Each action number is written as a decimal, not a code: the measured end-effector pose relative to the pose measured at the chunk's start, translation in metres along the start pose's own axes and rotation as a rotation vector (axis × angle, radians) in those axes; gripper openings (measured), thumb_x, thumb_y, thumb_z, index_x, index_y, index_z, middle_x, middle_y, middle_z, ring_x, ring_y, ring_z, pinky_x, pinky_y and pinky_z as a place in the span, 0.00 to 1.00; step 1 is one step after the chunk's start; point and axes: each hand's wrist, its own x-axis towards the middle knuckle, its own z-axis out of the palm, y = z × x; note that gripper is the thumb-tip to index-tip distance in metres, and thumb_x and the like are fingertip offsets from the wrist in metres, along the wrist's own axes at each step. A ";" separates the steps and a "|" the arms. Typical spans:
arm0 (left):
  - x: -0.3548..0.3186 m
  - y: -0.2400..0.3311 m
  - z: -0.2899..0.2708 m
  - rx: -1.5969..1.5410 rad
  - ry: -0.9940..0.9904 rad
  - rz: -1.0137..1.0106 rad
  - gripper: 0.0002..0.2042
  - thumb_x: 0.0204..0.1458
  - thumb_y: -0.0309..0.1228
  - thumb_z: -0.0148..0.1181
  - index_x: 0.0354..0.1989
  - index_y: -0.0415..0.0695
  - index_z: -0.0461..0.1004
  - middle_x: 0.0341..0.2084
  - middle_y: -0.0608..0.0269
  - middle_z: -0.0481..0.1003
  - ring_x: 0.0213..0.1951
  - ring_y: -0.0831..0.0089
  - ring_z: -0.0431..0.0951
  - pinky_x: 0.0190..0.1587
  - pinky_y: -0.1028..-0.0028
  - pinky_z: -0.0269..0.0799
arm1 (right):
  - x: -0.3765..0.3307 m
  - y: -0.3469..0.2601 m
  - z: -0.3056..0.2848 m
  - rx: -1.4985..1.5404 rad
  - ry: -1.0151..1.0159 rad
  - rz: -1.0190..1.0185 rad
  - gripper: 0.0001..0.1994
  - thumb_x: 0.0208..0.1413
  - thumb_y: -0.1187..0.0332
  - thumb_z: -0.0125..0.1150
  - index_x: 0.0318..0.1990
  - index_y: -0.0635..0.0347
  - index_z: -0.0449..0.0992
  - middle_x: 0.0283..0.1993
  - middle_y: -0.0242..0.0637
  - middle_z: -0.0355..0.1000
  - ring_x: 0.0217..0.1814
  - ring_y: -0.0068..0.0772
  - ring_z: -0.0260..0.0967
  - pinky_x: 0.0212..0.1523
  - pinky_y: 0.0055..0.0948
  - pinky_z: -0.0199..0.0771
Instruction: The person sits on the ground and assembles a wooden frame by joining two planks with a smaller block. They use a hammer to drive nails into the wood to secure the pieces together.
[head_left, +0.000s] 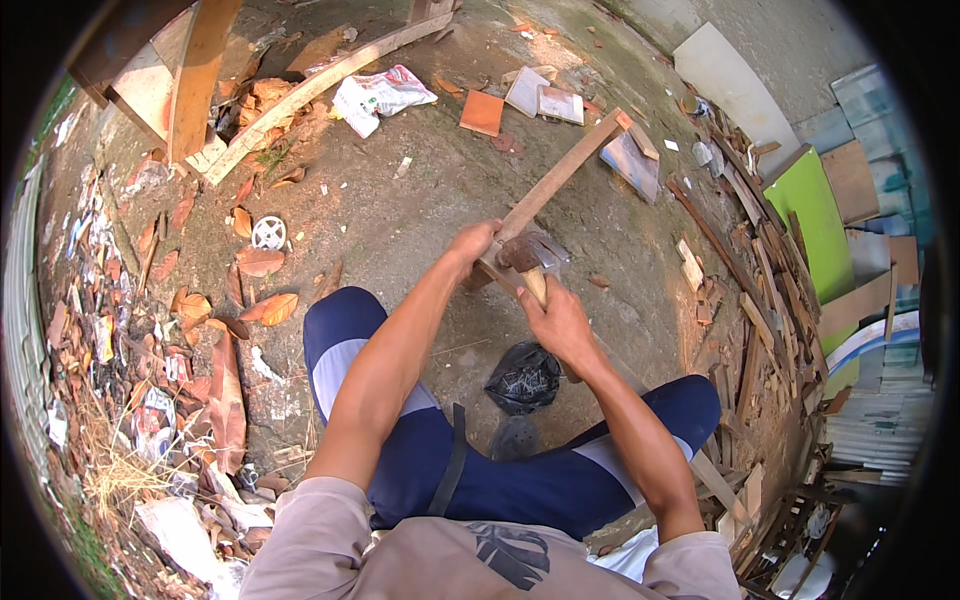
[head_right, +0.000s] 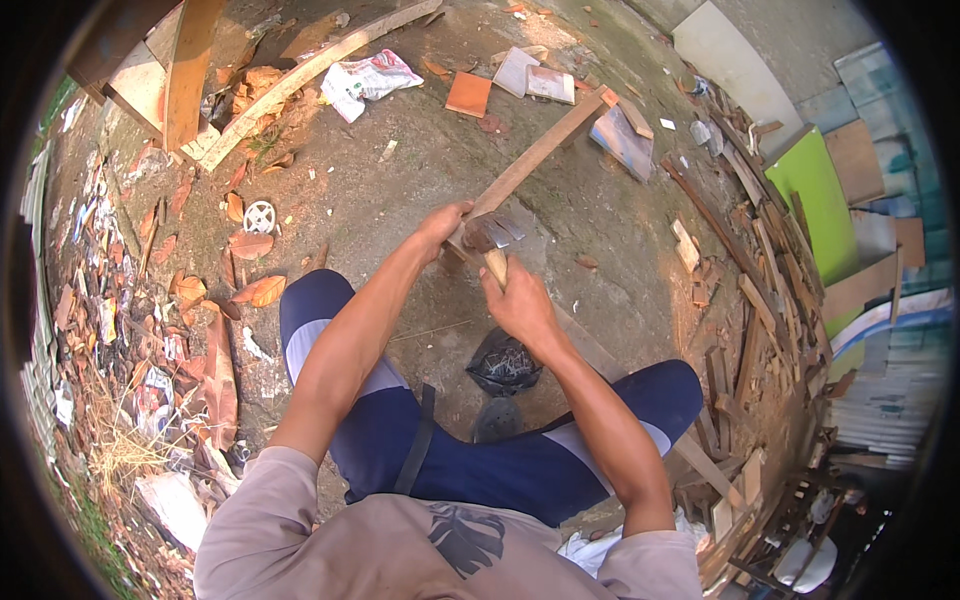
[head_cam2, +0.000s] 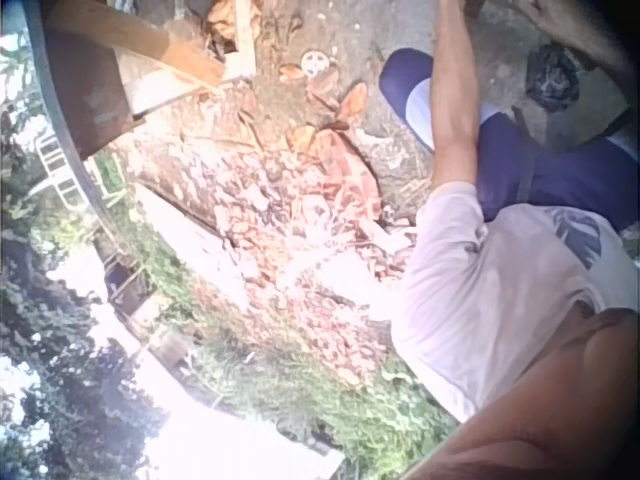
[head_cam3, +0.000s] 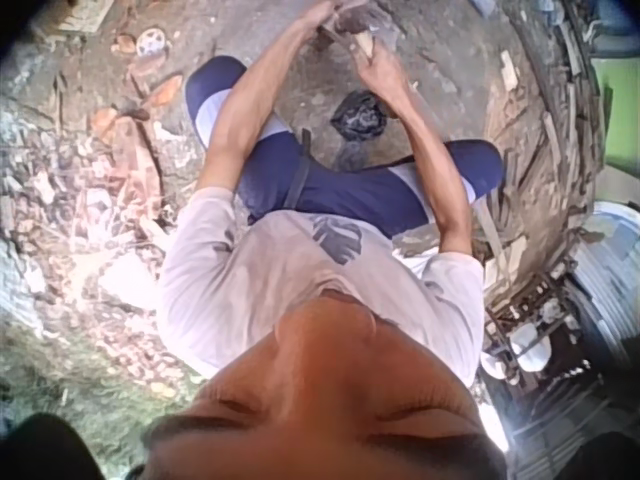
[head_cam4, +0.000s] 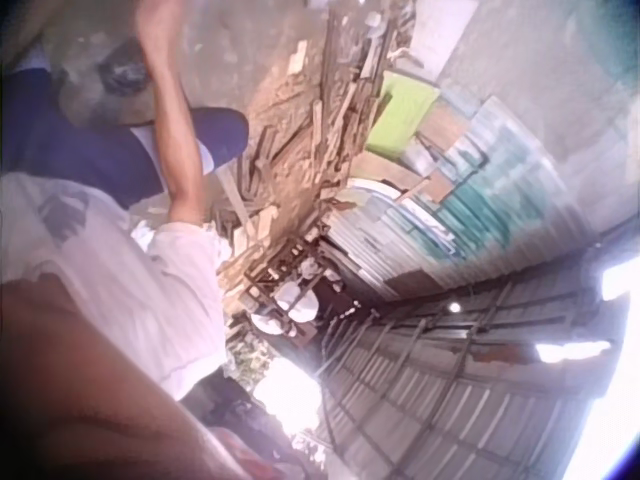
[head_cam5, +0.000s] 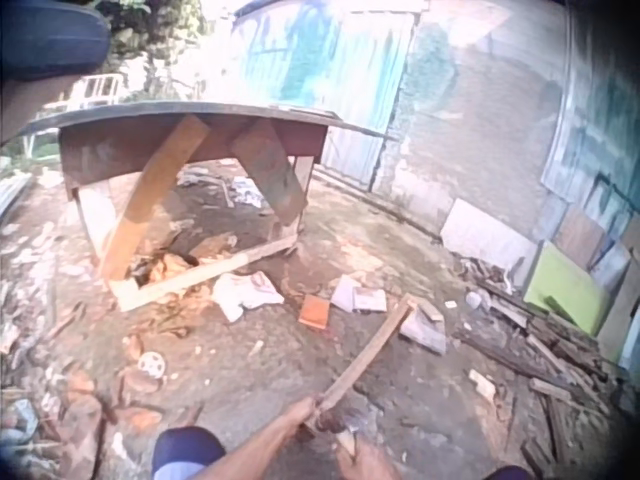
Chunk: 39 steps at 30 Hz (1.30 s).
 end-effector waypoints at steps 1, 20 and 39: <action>0.005 -0.002 0.000 -0.009 0.000 -0.002 0.23 0.59 0.46 0.53 0.48 0.36 0.78 0.45 0.47 0.77 0.45 0.61 0.77 0.50 0.62 0.69 | 0.002 -0.002 -0.006 -0.004 -0.009 0.001 0.21 0.60 0.58 0.58 0.45 0.73 0.71 0.30 0.68 0.73 0.36 0.72 0.73 0.36 0.56 0.72; -0.021 0.007 -0.013 -0.016 -0.141 0.017 0.32 0.56 0.51 0.57 0.64 0.43 0.67 0.60 0.47 0.68 0.62 0.54 0.66 0.60 0.55 0.62 | 0.003 -0.008 0.002 0.035 0.020 0.000 0.21 0.61 0.57 0.58 0.40 0.73 0.71 0.34 0.68 0.74 0.40 0.71 0.73 0.40 0.56 0.71; -0.017 -0.027 0.007 -0.156 0.107 0.752 0.33 0.67 0.49 0.35 0.27 0.30 0.76 0.38 0.45 0.80 0.39 0.60 0.79 0.49 0.62 0.70 | 0.007 0.026 -0.010 -0.180 0.074 0.068 0.23 0.46 0.60 0.76 0.36 0.73 0.73 0.32 0.64 0.75 0.37 0.66 0.75 0.38 0.52 0.73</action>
